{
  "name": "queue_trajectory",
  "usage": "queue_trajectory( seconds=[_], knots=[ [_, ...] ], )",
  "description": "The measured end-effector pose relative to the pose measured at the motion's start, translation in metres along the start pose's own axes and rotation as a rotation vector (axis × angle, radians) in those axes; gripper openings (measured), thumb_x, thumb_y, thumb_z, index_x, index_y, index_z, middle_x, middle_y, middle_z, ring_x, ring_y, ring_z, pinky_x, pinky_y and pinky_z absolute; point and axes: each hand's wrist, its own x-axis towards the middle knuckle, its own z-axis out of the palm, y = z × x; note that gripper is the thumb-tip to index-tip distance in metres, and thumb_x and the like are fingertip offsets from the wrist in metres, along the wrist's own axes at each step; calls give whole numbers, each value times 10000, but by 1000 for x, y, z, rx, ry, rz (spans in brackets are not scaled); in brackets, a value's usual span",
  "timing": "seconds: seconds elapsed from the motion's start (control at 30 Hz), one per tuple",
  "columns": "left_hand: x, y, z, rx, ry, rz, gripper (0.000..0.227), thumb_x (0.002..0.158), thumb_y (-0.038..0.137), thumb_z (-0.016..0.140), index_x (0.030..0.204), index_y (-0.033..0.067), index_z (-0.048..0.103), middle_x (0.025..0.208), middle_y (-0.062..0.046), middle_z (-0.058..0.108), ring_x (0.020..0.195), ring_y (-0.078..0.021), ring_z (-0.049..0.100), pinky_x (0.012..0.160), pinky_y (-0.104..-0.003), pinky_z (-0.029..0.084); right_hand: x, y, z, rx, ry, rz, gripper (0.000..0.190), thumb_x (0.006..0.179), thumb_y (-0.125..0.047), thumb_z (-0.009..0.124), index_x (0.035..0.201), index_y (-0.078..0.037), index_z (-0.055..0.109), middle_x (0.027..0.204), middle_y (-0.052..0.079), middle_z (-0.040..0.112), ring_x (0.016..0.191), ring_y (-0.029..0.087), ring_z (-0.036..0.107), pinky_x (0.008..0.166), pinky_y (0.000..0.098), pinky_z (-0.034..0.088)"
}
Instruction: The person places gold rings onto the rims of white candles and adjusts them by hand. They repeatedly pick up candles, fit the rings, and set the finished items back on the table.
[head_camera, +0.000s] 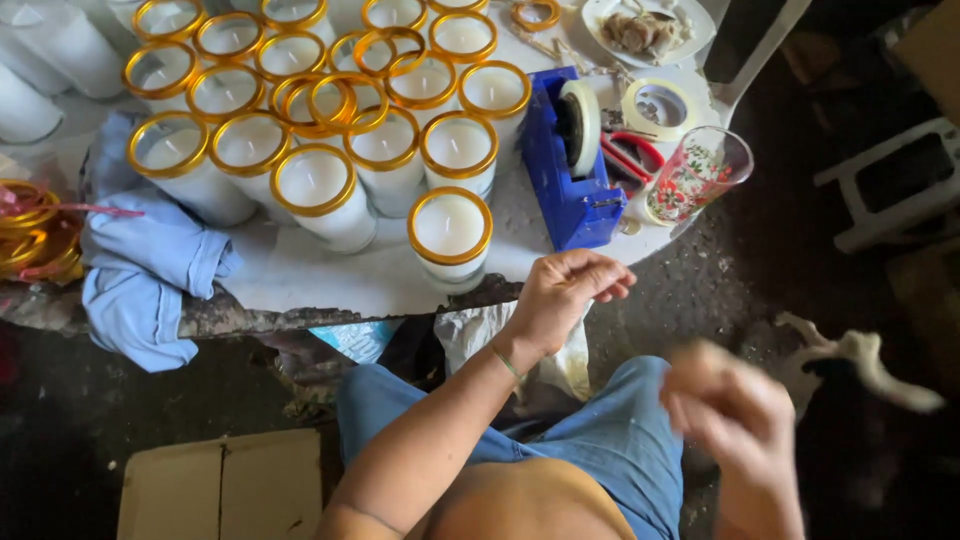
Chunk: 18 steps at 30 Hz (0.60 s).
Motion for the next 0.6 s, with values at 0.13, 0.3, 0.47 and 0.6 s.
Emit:
queue_trajectory(
  seconds=[0.13,0.3,0.47,0.6],
  knots=[
    [-1,-10,8,20,247,-13,143,953,168,721,908,38,758,819,-120,763,737,-168,740,667,-237,558,69,58,7,-475,252,-148,201,914,-24,768,1115,-41,772,577,126,541,492,202,478,489,375,374],
    [-6,-21,2,81,278,-50,183,960,195,719,912,23,758,785,-149,740,725,-212,728,682,-266,554,124,75,25,-411,167,-93,263,870,-27,802,1128,-72,785,773,96,734,573,122,535,532,336,460],
    [-25,-11,-4,292,228,-53,272,938,298,739,1072,62,765,758,-96,723,713,-156,698,665,-288,550,129,79,25,-585,139,-92,218,885,-12,763,1074,-105,818,743,78,723,497,121,460,485,320,399],
    [-47,16,-11,507,204,92,575,939,302,727,1314,-109,583,760,-209,702,639,-239,687,616,-342,545,122,62,18,-582,-7,-147,314,890,19,725,1159,-126,799,724,101,712,515,184,527,534,372,452]
  ],
)
